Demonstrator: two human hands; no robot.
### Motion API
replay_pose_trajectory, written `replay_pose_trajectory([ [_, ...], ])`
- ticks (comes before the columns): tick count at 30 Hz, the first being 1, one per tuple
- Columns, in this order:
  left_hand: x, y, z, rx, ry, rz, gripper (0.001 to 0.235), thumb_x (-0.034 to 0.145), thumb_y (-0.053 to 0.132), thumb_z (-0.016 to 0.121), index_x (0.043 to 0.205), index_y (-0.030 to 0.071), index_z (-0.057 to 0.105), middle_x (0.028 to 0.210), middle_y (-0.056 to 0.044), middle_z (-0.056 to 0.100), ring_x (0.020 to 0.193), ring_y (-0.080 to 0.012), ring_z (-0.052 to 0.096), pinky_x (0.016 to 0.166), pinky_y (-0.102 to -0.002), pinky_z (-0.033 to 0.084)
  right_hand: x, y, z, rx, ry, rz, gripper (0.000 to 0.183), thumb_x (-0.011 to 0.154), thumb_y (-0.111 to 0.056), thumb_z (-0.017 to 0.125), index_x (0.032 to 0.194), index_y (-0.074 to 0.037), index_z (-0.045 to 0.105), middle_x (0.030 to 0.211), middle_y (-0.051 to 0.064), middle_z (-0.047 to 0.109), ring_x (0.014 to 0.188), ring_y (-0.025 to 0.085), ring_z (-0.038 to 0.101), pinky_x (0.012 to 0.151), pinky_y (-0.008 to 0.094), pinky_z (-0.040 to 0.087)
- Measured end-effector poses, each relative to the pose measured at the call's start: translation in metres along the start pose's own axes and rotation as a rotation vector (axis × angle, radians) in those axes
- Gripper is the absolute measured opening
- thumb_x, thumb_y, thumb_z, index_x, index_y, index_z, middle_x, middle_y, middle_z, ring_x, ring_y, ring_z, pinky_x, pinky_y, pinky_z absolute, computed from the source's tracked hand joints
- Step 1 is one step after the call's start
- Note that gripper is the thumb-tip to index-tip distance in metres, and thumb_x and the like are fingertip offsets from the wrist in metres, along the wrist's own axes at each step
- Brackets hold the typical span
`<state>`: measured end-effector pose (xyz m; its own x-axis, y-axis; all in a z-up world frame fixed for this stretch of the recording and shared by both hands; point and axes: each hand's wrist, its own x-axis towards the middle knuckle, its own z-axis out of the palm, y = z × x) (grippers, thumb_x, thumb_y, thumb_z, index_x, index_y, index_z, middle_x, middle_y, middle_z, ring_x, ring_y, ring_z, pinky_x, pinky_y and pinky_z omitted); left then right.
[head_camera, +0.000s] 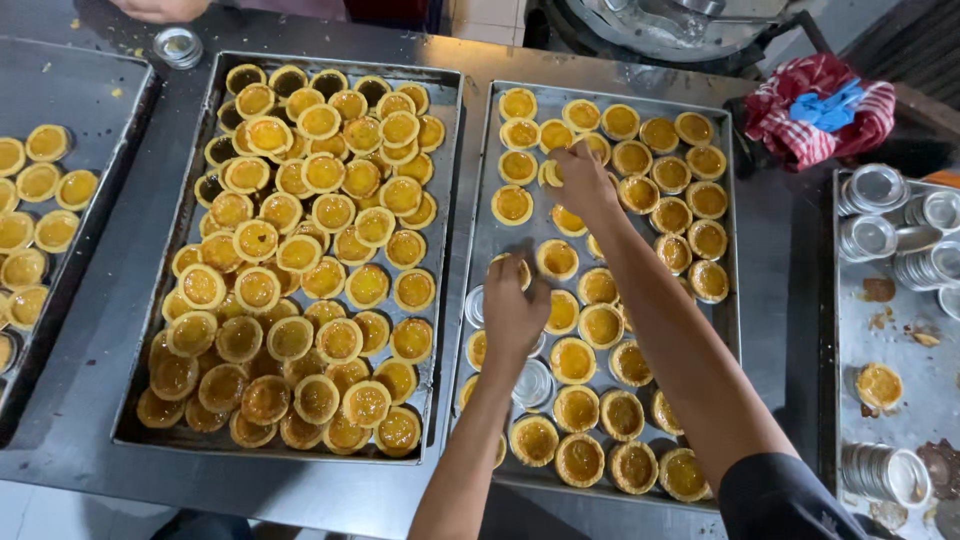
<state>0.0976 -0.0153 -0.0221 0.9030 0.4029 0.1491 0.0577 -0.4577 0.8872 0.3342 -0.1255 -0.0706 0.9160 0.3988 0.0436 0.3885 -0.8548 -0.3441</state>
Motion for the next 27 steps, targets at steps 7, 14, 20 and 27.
replay_pose_trajectory([
  [7,0.076,-0.085,0.036,0.188,0.075,0.147,0.048,0.072,0.023,0.074,0.116,0.006,0.066,0.110,-0.020,0.062,0.101,-0.0455,0.067,0.086,-0.050,0.055,-0.015,-0.003,-0.002,0.017,-0.058,-0.136,0.059,0.080,-0.039,0.082,0.132,-0.016,0.065,0.119,0.019,0.056,0.112,0.047,0.063,0.090,0.052,0.058],
  [14,0.115,-0.066,0.046,0.124,-0.113,0.116,0.059,0.076,0.019,0.077,0.132,0.014,0.060,0.126,-0.016,0.057,0.117,-0.0424,0.064,0.097,-0.048,0.056,-0.016,0.007,0.011,0.123,0.108,-0.218,0.053,0.080,-0.045,0.080,0.117,-0.009,0.068,0.103,0.019,0.060,0.095,0.044,0.070,0.080,0.047,0.060],
  [20,0.113,-0.055,0.051,0.015,-0.072,0.137,0.067,0.072,0.018,0.081,0.134,0.012,0.058,0.126,-0.020,0.057,0.120,-0.0439,0.062,0.099,-0.048,0.055,-0.018,-0.013,-0.023,0.215,-0.184,-0.131,0.052,0.082,-0.031,0.079,0.127,-0.006,0.067,0.120,0.024,0.064,0.117,0.046,0.065,0.098,0.046,0.055],
  [27,0.057,-0.008,0.007,-0.127,-0.057,0.085,0.056,0.083,0.010,0.073,0.137,0.005,0.055,0.129,-0.022,0.054,0.126,-0.0449,0.058,0.106,-0.049,0.051,0.027,0.043,-0.044,0.260,-0.105,0.165,0.068,0.082,-0.042,0.081,0.137,-0.016,0.051,0.130,0.025,0.062,0.126,0.048,0.059,0.104,0.054,0.048],
])
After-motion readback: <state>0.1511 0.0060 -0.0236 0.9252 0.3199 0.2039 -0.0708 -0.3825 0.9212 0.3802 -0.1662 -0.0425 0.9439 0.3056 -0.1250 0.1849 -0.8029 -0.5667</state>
